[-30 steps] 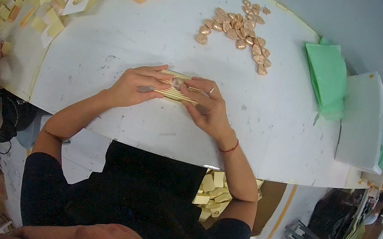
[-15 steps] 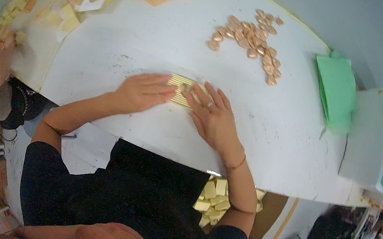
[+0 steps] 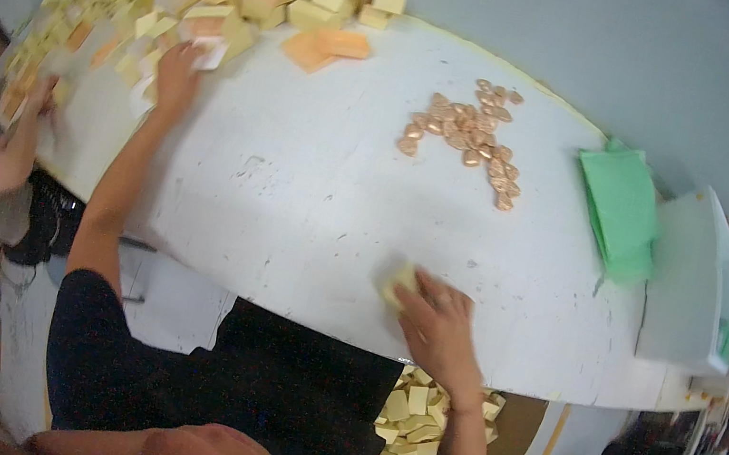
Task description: The person places gold-wrapped heart-shaped chocolates into small yellow boxes on a white table. They open each box, insert one or two chocolates, close the box, and set it aside. The process repeats continuously with a steady rhythm.
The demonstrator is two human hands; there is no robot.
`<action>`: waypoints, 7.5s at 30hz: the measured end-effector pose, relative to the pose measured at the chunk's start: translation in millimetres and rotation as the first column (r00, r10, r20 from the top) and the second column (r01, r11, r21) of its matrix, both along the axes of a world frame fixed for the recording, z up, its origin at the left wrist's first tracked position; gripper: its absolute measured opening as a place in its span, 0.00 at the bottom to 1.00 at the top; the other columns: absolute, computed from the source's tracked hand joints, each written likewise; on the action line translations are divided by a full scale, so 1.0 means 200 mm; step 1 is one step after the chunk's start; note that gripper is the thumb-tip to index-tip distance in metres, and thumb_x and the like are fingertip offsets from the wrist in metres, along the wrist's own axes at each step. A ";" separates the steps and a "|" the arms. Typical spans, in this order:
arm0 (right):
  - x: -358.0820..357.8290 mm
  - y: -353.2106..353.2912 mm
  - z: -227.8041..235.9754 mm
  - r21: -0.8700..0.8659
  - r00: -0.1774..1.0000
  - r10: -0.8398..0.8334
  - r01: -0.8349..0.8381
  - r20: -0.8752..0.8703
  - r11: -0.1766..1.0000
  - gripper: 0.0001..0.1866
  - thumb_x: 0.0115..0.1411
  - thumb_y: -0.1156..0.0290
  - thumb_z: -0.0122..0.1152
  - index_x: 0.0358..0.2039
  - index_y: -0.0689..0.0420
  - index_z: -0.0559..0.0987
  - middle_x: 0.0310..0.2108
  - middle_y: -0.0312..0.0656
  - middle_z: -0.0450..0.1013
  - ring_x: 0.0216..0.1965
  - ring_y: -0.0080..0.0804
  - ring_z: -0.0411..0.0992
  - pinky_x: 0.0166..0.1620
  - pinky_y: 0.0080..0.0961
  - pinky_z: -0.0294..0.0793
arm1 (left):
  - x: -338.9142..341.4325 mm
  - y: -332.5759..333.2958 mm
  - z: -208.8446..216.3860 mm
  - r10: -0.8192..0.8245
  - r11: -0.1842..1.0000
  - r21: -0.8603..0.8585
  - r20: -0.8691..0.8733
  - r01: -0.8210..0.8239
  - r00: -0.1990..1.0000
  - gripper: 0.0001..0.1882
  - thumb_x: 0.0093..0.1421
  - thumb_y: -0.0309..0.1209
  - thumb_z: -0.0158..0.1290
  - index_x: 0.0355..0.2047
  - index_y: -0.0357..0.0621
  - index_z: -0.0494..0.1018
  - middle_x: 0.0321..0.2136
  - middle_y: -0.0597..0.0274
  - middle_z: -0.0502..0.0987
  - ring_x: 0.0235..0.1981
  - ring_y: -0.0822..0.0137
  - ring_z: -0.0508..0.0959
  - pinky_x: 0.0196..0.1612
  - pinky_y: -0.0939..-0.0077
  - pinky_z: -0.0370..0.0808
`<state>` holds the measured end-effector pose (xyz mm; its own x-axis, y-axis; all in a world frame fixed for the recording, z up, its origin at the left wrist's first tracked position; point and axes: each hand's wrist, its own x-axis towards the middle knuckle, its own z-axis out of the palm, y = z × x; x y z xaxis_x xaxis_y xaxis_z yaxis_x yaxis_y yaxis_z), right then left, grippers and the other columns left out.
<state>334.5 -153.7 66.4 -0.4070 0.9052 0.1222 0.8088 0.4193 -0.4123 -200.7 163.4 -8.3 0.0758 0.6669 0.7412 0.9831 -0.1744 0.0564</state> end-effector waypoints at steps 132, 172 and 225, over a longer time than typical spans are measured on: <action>-0.27 0.34 -0.30 0.312 0.883 0.300 -0.189 -0.361 0.931 0.21 0.51 0.78 0.70 0.48 0.55 0.83 0.50 0.39 0.77 0.56 0.47 0.70 0.61 0.43 0.69 | 1.13 -1.05 -0.01 -0.799 0.379 -0.127 0.454 0.917 0.393 0.12 0.55 0.25 0.62 0.41 0.44 0.83 0.46 0.63 0.82 0.54 0.61 0.79 0.53 0.68 0.79; 0.33 -0.42 -0.24 0.148 0.643 -0.687 0.757 -0.337 0.636 0.27 0.60 0.70 0.63 0.60 0.58 0.72 0.66 0.53 0.58 0.68 0.49 0.55 0.67 0.48 0.54 | 0.48 -0.13 0.59 -0.554 0.830 0.257 0.484 0.495 0.677 0.06 0.59 0.26 0.58 0.37 0.42 0.76 0.33 0.60 0.81 0.36 0.59 0.79 0.44 0.69 0.74; -0.12 1.09 -0.27 0.276 0.888 -0.205 0.336 -0.412 0.900 0.09 0.54 0.77 0.60 0.37 0.58 0.81 0.35 0.46 0.79 0.35 0.41 0.77 0.38 0.35 0.77 | 1.21 -0.78 0.32 -0.822 0.567 -0.359 -0.186 0.742 0.538 0.29 0.51 0.32 0.60 0.56 0.47 0.73 0.54 0.58 0.77 0.54 0.61 0.76 0.66 0.56 0.62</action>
